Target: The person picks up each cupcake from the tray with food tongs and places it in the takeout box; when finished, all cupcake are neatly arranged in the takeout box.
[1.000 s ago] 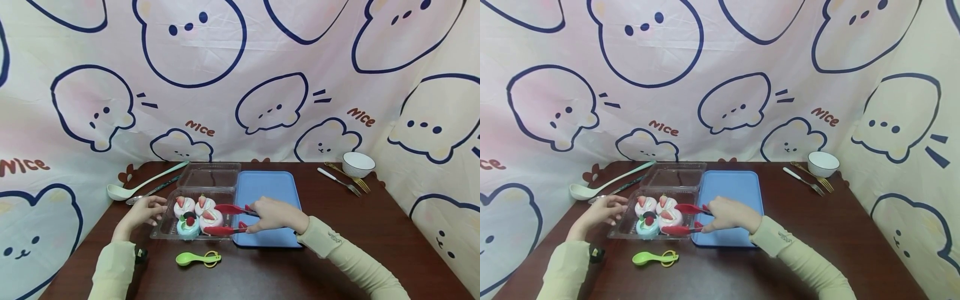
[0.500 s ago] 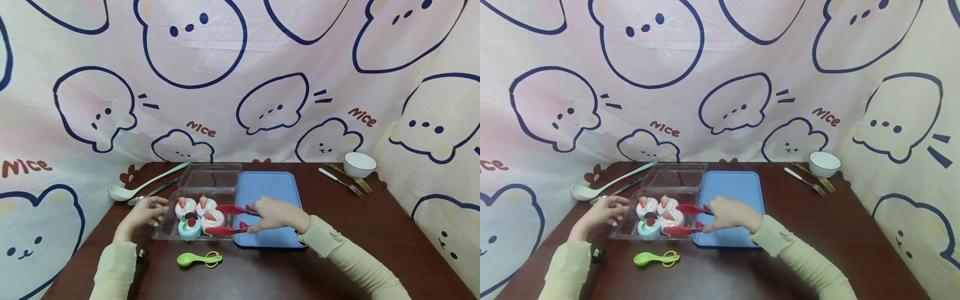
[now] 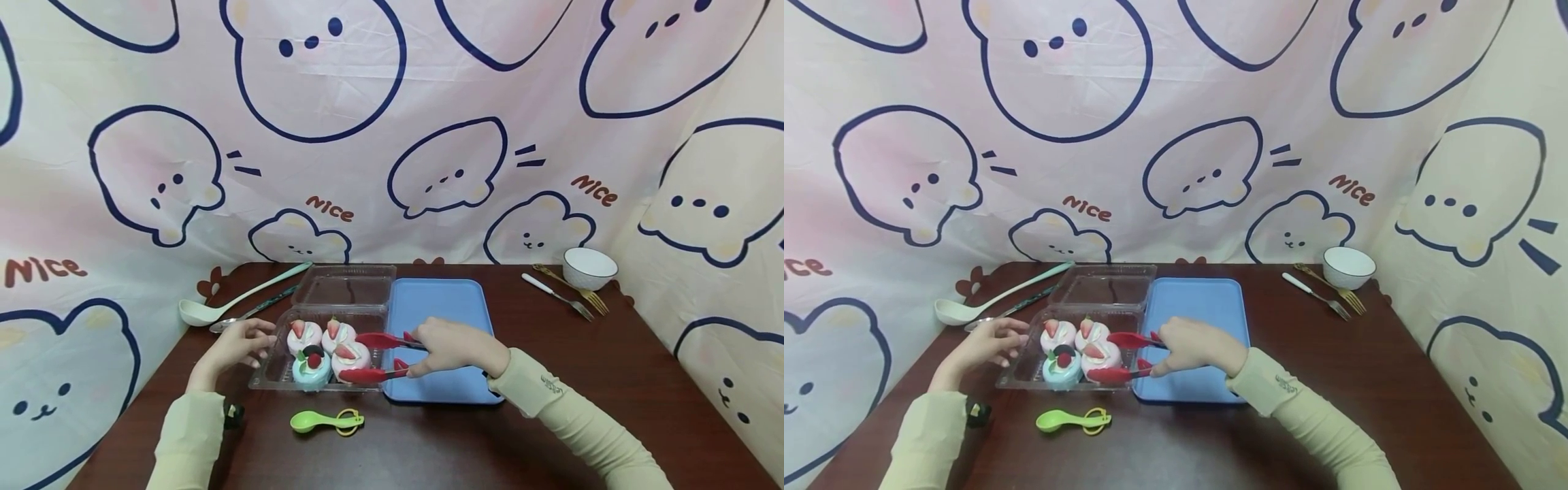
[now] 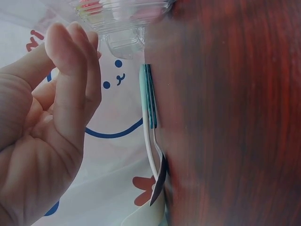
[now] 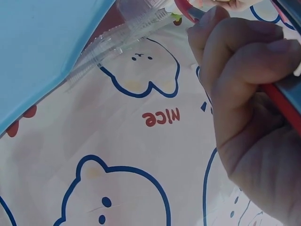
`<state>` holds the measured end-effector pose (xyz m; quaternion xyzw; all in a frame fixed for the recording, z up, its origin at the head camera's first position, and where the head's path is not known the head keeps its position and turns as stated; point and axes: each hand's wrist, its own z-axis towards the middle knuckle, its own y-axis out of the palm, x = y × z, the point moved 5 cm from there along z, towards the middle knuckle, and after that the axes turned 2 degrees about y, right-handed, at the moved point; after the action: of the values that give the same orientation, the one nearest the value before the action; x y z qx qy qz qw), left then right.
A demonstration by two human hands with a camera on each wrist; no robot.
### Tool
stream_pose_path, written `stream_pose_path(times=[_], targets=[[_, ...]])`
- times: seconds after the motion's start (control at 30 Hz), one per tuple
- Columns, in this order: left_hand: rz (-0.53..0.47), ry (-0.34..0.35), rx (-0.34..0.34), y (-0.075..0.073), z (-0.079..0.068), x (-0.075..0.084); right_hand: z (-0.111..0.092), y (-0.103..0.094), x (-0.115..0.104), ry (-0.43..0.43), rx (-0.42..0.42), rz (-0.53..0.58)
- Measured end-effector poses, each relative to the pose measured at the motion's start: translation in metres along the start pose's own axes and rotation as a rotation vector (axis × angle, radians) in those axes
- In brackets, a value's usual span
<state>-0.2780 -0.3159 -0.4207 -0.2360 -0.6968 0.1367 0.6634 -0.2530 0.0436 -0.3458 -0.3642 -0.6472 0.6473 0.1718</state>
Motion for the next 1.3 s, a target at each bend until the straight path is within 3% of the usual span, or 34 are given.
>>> stream_pose_path(times=[1.3], targets=[[0.000,0.022,-0.001,0.0009,0.0002,-0.0014,0.0007,0.0068,0.0014,0.067,0.017,-0.007]])
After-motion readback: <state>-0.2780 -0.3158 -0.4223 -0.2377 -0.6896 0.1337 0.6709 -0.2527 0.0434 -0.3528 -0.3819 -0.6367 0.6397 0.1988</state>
